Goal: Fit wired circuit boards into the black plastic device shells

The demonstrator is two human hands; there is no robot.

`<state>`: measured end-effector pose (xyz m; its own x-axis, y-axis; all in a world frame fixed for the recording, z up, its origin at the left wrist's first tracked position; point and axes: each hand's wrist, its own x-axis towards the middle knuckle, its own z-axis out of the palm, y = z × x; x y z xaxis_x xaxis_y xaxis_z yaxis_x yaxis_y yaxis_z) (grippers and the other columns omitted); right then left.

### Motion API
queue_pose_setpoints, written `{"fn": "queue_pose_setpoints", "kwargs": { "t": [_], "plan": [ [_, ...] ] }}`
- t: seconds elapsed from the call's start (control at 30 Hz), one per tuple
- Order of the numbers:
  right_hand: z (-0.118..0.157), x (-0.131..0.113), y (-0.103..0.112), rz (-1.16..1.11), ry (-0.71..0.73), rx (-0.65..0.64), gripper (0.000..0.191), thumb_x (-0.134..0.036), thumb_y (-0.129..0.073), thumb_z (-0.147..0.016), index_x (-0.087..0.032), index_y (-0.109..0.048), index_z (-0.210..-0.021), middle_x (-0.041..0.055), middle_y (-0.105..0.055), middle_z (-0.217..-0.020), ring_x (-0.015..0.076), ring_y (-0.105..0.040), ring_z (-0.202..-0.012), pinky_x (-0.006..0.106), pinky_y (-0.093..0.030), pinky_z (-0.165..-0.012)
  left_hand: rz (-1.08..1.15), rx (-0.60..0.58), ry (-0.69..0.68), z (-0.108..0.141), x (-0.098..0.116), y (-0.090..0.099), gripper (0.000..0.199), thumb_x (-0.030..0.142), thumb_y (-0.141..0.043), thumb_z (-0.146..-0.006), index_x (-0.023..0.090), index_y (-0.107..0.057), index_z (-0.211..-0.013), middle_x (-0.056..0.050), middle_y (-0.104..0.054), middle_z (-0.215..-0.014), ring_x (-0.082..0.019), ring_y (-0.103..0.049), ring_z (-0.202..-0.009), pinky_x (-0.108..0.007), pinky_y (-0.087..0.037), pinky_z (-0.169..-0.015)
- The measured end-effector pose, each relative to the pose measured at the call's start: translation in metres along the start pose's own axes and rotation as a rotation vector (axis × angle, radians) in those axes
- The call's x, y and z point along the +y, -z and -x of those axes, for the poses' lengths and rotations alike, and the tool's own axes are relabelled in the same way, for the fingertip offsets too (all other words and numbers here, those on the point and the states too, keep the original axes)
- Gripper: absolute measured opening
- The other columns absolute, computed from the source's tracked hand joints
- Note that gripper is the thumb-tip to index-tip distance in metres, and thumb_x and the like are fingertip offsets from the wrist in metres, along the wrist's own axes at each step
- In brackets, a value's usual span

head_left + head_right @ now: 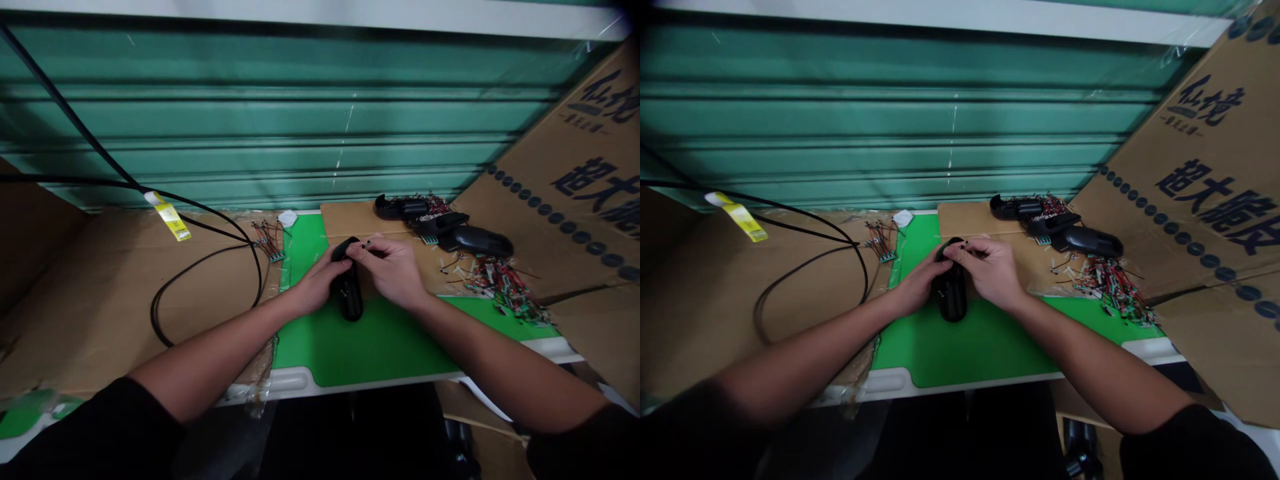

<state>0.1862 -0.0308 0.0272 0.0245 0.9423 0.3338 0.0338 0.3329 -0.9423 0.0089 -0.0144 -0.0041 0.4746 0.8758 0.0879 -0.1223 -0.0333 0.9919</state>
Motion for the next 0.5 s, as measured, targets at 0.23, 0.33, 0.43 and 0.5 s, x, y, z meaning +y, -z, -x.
{"fn": "queue_pose_setpoints", "kwargs": {
  "t": [0.23,0.33,0.43,0.5],
  "plan": [
    [-0.001,-0.002,0.006,0.129,0.151,-0.077,0.018,-0.042,-0.089,-0.091,-0.024,-0.085,-0.09,0.0026,-0.074,-0.086,0.0194,-0.066,-0.082,0.035,-0.051,-0.076,-0.036,0.006,-0.036,0.003,0.01,-0.004,0.048,0.044,-0.059,-0.103,0.016,-0.071,-0.14,-0.012,-0.07,-0.15,-0.034,-0.055,-0.148,-0.046,-0.036,-0.129],
    [-0.003,-0.005,0.012,0.228,0.27,-0.134,0.008,-0.029,-0.086,-0.093,-0.023,-0.082,-0.096,0.0028,-0.073,-0.09,0.0194,-0.067,-0.084,0.036,-0.053,-0.078,-0.046,0.016,-0.027,0.002,0.01,-0.005,0.044,0.043,-0.059,-0.102,0.017,-0.073,-0.135,-0.011,-0.072,-0.145,-0.033,-0.057,-0.145,-0.045,-0.039,-0.127],
    [-0.005,-0.008,0.017,0.331,0.362,-0.124,0.004,-0.023,-0.079,-0.097,-0.023,-0.077,-0.099,0.0025,-0.071,-0.09,0.0199,-0.067,-0.084,0.036,-0.054,-0.079,-0.039,0.051,0.002,0.002,0.009,-0.005,0.044,0.041,-0.061,-0.098,0.016,-0.072,-0.133,-0.01,-0.073,-0.14,-0.034,-0.059,-0.139,-0.045,-0.043,-0.122],
    [-0.005,-0.01,0.019,0.399,0.413,-0.063,0.01,-0.022,-0.078,-0.098,-0.024,-0.074,-0.107,0.0025,-0.071,-0.092,0.0207,-0.066,-0.084,0.037,-0.054,-0.079,-0.048,0.055,0.046,0.002,0.008,-0.005,0.042,0.04,-0.061,-0.096,0.015,-0.071,-0.128,-0.01,-0.075,-0.131,-0.033,-0.062,-0.13,-0.045,-0.047,-0.114]
  ]
}}
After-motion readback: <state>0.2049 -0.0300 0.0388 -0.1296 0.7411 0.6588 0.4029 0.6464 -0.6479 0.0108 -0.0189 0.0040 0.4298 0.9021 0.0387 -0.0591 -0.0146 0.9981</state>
